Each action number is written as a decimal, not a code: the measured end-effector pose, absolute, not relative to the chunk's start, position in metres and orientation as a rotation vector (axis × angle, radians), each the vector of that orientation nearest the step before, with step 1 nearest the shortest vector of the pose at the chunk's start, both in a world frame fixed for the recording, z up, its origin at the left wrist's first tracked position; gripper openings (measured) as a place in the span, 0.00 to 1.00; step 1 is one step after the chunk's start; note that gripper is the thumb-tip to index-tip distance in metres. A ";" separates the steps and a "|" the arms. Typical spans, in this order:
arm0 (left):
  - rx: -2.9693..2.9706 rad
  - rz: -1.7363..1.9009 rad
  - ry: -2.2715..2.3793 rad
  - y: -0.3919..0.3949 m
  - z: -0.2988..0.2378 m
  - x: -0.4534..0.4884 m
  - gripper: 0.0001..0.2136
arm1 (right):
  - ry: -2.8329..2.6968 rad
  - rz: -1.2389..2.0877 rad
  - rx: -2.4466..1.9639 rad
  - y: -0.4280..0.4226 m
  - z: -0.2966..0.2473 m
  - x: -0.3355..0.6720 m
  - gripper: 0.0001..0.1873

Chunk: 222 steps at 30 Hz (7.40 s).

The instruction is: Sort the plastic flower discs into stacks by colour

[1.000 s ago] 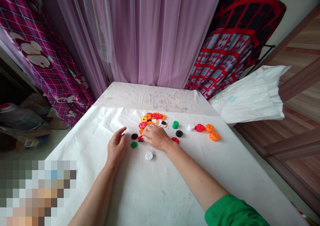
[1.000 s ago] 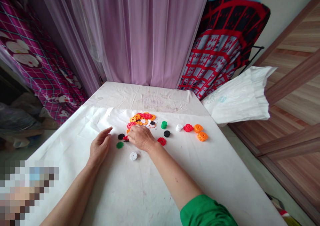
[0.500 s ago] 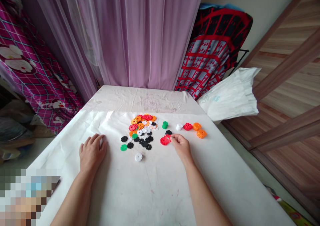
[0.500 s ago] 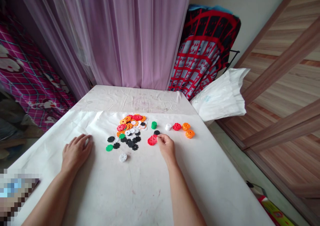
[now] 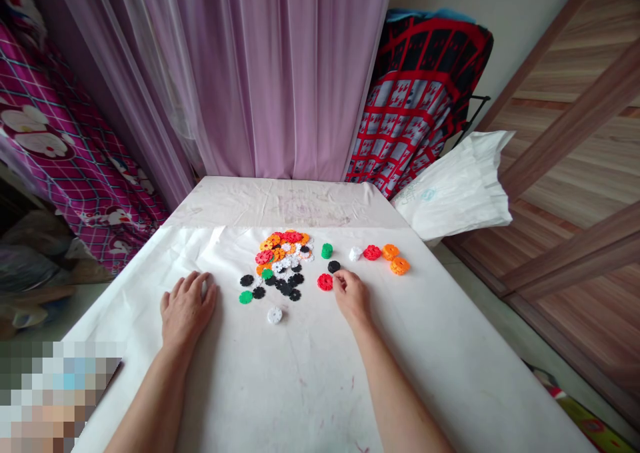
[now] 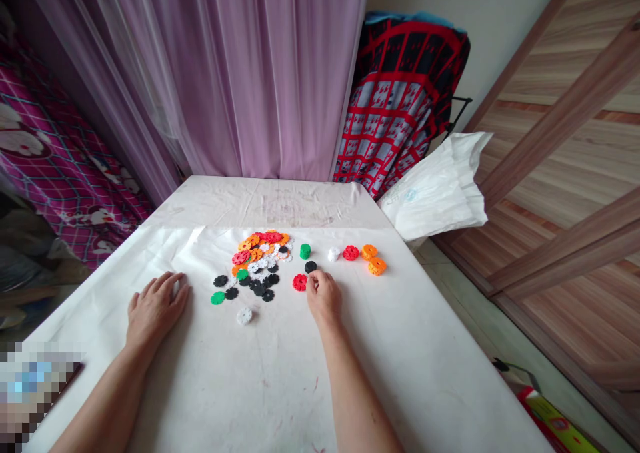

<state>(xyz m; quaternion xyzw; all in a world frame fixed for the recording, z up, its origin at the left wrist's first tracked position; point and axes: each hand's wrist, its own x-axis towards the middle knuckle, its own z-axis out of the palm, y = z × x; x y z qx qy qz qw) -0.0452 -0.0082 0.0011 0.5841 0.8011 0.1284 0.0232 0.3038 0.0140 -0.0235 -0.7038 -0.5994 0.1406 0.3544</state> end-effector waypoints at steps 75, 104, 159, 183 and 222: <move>2.234 0.860 1.802 -0.040 -0.022 0.038 0.26 | -1.589 0.000 -1.459 0.008 -0.037 0.299 0.15; 2.058 0.555 2.346 -0.021 -0.014 -0.028 0.23 | -2.077 0.146 -1.569 0.066 0.004 0.237 0.10; 2.141 0.598 2.095 -0.021 -0.012 -0.031 0.20 | -1.933 0.206 -1.476 0.043 0.002 0.231 0.09; 2.149 0.506 2.119 -0.022 -0.005 -0.028 0.21 | -2.122 0.235 -1.068 -0.008 -0.007 0.205 0.06; 2.161 0.495 2.119 -0.022 -0.004 -0.028 0.21 | -2.171 0.259 -1.233 -0.015 0.003 0.201 0.09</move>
